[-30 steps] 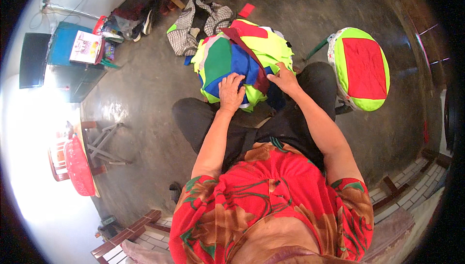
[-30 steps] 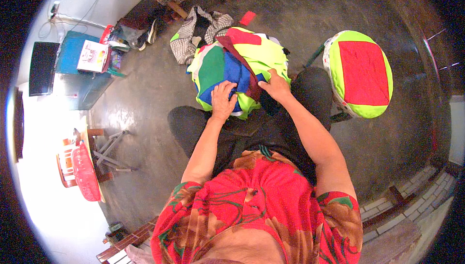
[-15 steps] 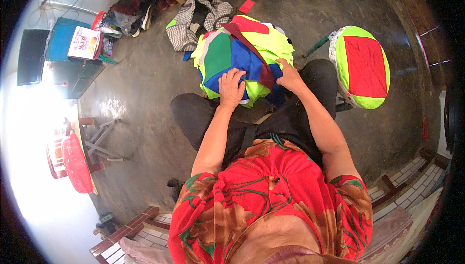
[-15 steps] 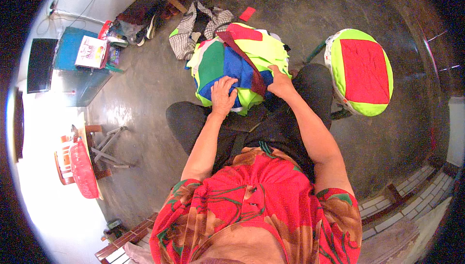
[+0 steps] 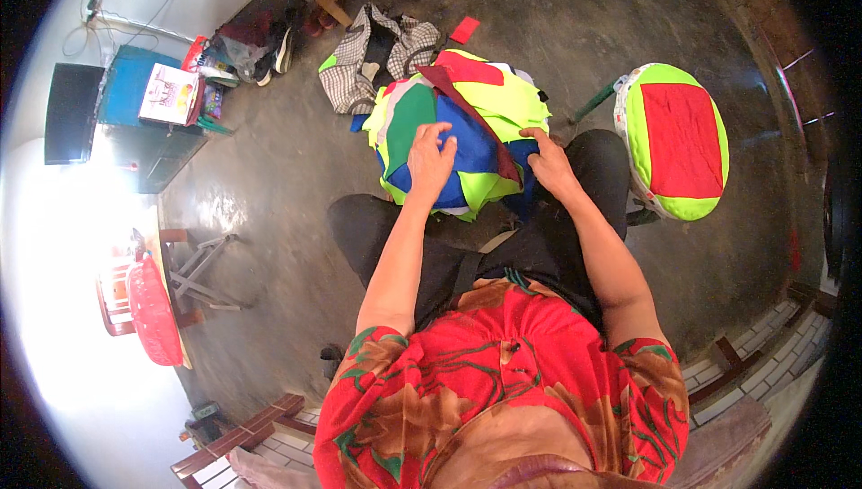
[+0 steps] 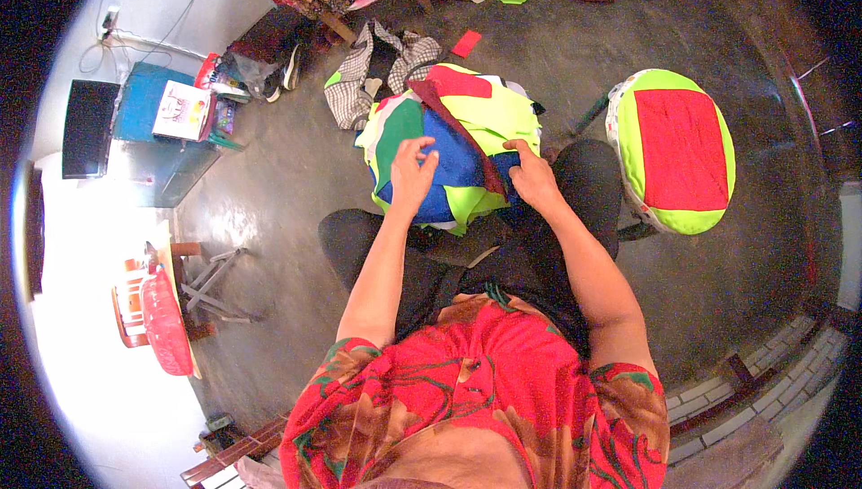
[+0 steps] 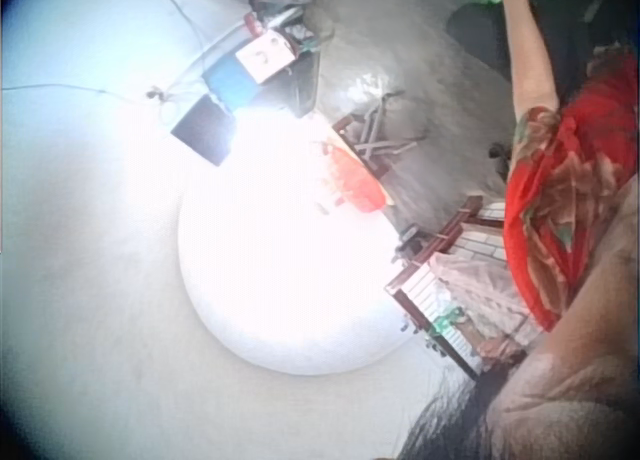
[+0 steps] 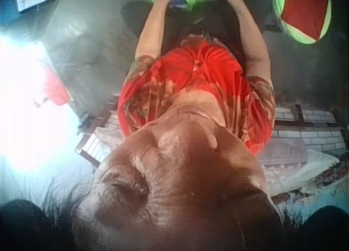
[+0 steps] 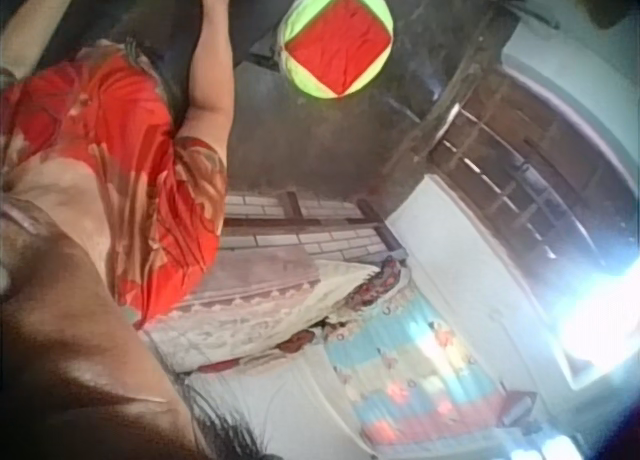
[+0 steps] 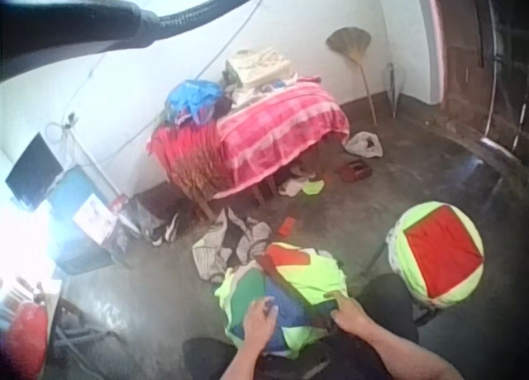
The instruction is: The person assembles a colorful fabric cushion by layering and arranging various colored fabric pieces. They sit on the floor, handling the pieces with both hands, and place them onto a cushion base.
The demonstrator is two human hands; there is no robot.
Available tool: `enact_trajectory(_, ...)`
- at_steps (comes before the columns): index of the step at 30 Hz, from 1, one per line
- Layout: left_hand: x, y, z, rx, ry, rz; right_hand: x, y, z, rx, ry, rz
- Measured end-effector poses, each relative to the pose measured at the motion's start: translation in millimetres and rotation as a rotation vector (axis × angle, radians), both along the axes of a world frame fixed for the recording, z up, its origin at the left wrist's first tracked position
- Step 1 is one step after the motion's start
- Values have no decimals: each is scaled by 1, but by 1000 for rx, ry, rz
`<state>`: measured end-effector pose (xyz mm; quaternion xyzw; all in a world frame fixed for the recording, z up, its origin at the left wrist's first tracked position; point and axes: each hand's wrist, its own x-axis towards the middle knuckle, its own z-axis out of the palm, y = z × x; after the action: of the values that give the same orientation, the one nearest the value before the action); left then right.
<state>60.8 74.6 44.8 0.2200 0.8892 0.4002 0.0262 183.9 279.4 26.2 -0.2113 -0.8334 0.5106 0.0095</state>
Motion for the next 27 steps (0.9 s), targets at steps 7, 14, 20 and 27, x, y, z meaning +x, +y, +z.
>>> enact_trajectory(7,-81,34,-46,-5,-220,335,0,-6,9,-7,40,16)
enact_trajectory(14,-104,58,-37,-291,-245,398,-6,-6,12,18,34,81)
enact_trajectory(20,-125,53,-51,-70,-340,257,-9,-10,12,9,24,131)
enact_trajectory(27,-81,84,-23,-198,194,-280,-12,-7,14,31,-7,184)
